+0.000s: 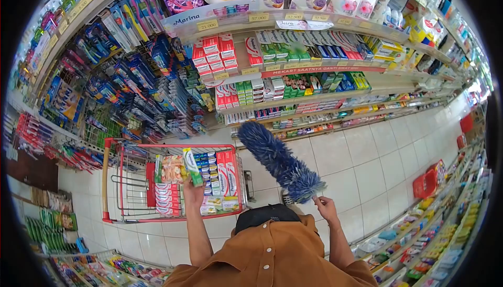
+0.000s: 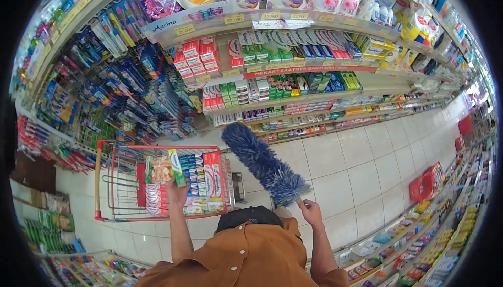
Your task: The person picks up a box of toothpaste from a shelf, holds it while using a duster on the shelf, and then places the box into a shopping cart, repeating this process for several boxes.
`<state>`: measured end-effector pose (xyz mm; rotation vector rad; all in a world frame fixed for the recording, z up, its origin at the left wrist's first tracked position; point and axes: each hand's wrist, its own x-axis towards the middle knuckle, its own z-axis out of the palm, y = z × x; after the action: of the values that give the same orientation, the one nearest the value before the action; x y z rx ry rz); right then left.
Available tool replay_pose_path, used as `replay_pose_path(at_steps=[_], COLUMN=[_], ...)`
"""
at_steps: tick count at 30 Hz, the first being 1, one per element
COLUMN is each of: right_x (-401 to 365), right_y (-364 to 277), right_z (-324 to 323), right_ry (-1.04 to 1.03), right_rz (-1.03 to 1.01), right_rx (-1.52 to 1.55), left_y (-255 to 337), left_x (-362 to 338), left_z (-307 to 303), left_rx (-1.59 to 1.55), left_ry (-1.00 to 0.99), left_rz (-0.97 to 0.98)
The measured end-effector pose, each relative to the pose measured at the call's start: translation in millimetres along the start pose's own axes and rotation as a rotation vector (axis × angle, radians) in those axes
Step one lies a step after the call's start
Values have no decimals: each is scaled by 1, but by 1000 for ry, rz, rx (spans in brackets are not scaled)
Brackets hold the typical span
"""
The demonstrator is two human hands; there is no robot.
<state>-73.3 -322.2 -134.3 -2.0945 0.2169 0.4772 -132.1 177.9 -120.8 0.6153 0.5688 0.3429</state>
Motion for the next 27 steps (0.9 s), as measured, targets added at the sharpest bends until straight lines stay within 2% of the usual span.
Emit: replay_pose_path(at_steps=[5,6,10,11,14,17,18,21,25,27], right_x=[30,37,51,56,75,92,97,109,129,135], right_y=[-21,-20,-21,-23,-18,-17,-20,-37,-37,-35], right_z=[-43,-52,-87,-94,-112,-118,-117,-106,-114,-133], right_ry=[-224,-275,-424,-449,-441,-355,-304,-155,-207,-346], right_rz=[-73,-78,-112,-128,-119,-151,-180,-270,-339,-312], right_rx=[214,215,188,174,109,122,144,204,236,189], left_y=[-29,-32,-57,-61,-72,-95,-99,-116,-117,-103], left_x=[4,6,17,14,3,-11,-25,-41,-37,-37], left_z=[72,84,108,117,140,146,166,174,177,176], left_rx=[56,37,75,75,111,61,86,40,-134,-159], left_ry=[-4,-60,-78,-80,-89,-150,-110,-96,-53,-127], left_rz=[102,91,167,135,68,114,100,94,122,149])
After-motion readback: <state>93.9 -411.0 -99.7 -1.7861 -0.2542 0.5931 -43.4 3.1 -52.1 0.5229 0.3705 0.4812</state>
